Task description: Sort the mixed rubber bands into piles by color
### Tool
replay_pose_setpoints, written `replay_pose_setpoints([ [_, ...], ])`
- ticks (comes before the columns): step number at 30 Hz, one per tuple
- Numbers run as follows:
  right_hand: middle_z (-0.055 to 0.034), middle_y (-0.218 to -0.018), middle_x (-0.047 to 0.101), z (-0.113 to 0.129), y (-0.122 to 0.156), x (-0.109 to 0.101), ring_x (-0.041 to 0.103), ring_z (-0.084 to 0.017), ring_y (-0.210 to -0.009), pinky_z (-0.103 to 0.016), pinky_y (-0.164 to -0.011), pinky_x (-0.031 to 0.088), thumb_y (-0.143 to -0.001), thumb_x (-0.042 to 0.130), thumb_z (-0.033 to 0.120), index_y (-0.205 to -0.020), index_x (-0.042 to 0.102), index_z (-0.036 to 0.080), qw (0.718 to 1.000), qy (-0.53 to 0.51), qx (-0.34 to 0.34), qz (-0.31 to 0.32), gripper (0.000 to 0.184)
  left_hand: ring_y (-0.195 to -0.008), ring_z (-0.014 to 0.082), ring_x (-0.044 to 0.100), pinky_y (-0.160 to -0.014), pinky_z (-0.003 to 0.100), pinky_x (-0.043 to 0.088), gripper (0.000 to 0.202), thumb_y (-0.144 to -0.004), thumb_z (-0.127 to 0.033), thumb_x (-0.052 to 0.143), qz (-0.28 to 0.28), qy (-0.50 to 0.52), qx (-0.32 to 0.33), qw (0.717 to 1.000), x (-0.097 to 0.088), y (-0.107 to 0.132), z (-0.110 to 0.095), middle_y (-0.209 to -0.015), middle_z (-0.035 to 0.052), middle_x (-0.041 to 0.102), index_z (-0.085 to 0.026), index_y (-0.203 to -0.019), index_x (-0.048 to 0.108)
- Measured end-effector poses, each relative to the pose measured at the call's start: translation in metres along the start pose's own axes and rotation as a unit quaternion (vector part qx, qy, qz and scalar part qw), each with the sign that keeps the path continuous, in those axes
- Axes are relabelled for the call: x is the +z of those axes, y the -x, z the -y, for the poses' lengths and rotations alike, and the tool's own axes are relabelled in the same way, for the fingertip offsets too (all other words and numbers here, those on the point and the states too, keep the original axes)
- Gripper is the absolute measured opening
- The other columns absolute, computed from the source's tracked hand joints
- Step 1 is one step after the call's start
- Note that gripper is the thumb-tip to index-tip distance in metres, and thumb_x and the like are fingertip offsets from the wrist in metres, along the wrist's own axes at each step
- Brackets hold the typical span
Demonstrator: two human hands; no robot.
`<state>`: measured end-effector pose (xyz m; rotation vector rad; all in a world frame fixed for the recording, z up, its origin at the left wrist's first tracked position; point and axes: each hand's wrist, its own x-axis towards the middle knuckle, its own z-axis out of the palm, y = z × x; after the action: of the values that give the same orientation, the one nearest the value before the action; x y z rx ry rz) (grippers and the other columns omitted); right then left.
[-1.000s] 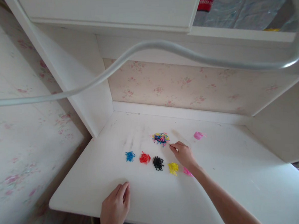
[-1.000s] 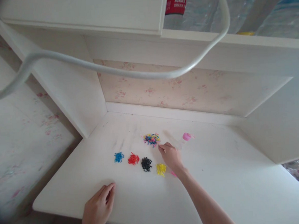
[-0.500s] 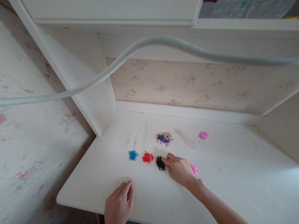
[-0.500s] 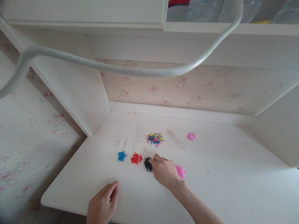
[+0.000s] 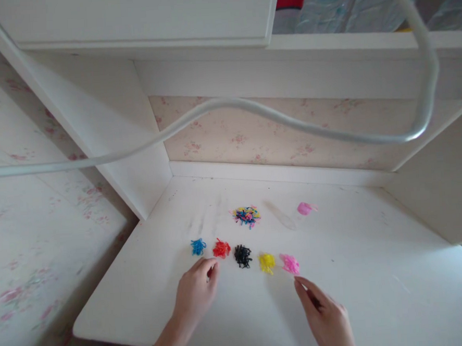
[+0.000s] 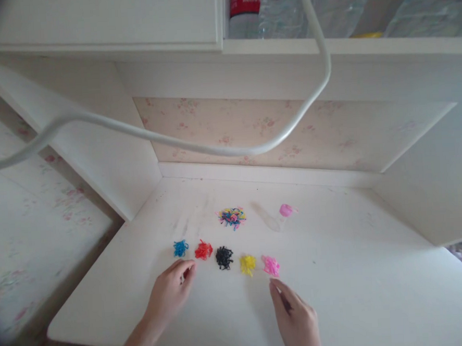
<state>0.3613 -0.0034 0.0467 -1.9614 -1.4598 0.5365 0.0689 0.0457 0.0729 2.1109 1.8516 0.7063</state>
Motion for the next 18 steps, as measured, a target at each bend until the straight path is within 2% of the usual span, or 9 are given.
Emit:
replay_pose_setpoints([
  [3, -0.0002, -0.073, 0.071, -0.036, 0.016, -0.002, 0.065, -0.014, -0.063, -0.017, -0.057, 0.048, -0.076, 0.046, 0.065, -0.094, 0.071, 0.026, 0.993, 0.004, 0.117, -0.007, 0.050, -0.076, 0.0121, 0.062, -0.072, 0.022, 0.045, 0.027, -0.091, -0.031, 0.039, 0.051, -0.026, 0.017, 0.998, 0.004, -0.041, -0.015, -0.086, 0.0006, 0.067, -0.025, -0.091, 0.065],
  [5, 0.0006, -0.075, 0.072, -0.051, 0.022, -0.001, 0.067, -0.016, -0.067, -0.018, -0.058, 0.049, -0.074, 0.046, 0.066, -0.096, 0.070, 0.028, 0.990, 0.006, 0.141, 0.001, 0.050, -0.077, 0.0121, 0.062, -0.072, 0.022, 0.044, 0.025, -0.090, -0.030, 0.041, 0.087, -0.053, 0.015, 0.995, 0.011, -0.069, -0.018, -0.087, 0.0000, 0.068, -0.025, -0.086, 0.066],
  [8, 0.0006, -0.079, 0.073, -0.057, 0.024, 0.004, 0.068, -0.016, -0.068, -0.019, -0.059, 0.050, -0.073, 0.046, 0.066, -0.096, 0.070, 0.030, 0.993, 0.001, 0.121, 0.003, 0.049, -0.083, 0.0130, 0.062, -0.075, 0.023, 0.043, 0.024, -0.089, -0.027, 0.043, 0.100, -0.073, 0.015, 0.992, 0.023, -0.108, -0.015, -0.092, 0.0016, 0.067, -0.024, -0.088, 0.067],
  [12, -0.0001, -0.078, 0.073, -0.049, 0.020, 0.009, 0.068, -0.016, -0.067, -0.019, -0.058, 0.049, -0.076, 0.044, 0.063, -0.096, 0.070, 0.031, 0.995, 0.009, 0.098, 0.010, 0.046, -0.089, 0.0148, 0.061, -0.077, 0.025, 0.043, 0.027, -0.088, -0.025, 0.043, 0.110, -0.099, 0.010, 0.989, 0.038, -0.147, -0.007, -0.109, 0.0053, 0.062, -0.023, -0.105, 0.064],
  [15, -0.0001, -0.080, 0.074, -0.047, 0.020, 0.010, 0.069, -0.016, -0.068, -0.019, -0.058, 0.049, -0.079, 0.042, 0.061, -0.097, 0.070, 0.031, 0.995, 0.025, 0.093, 0.022, 0.045, -0.090, 0.0151, 0.061, -0.077, 0.025, 0.043, 0.030, -0.089, -0.026, 0.043, 0.122, -0.109, 0.015, 0.986, 0.047, -0.165, -0.004, -0.114, 0.0066, 0.057, -0.024, -0.113, 0.061],
  [18, 0.0005, -0.089, 0.074, -0.047, 0.021, 0.009, 0.070, -0.017, -0.077, -0.020, -0.062, 0.050, -0.081, 0.040, 0.059, -0.099, 0.069, 0.033, 0.995, 0.042, 0.084, 0.029, 0.043, -0.090, 0.0150, 0.060, -0.077, 0.025, 0.043, 0.028, -0.089, -0.028, 0.043, 0.133, -0.111, 0.025, 0.985, 0.054, -0.173, -0.004, -0.111, 0.0055, 0.056, -0.025, -0.109, 0.062],
])
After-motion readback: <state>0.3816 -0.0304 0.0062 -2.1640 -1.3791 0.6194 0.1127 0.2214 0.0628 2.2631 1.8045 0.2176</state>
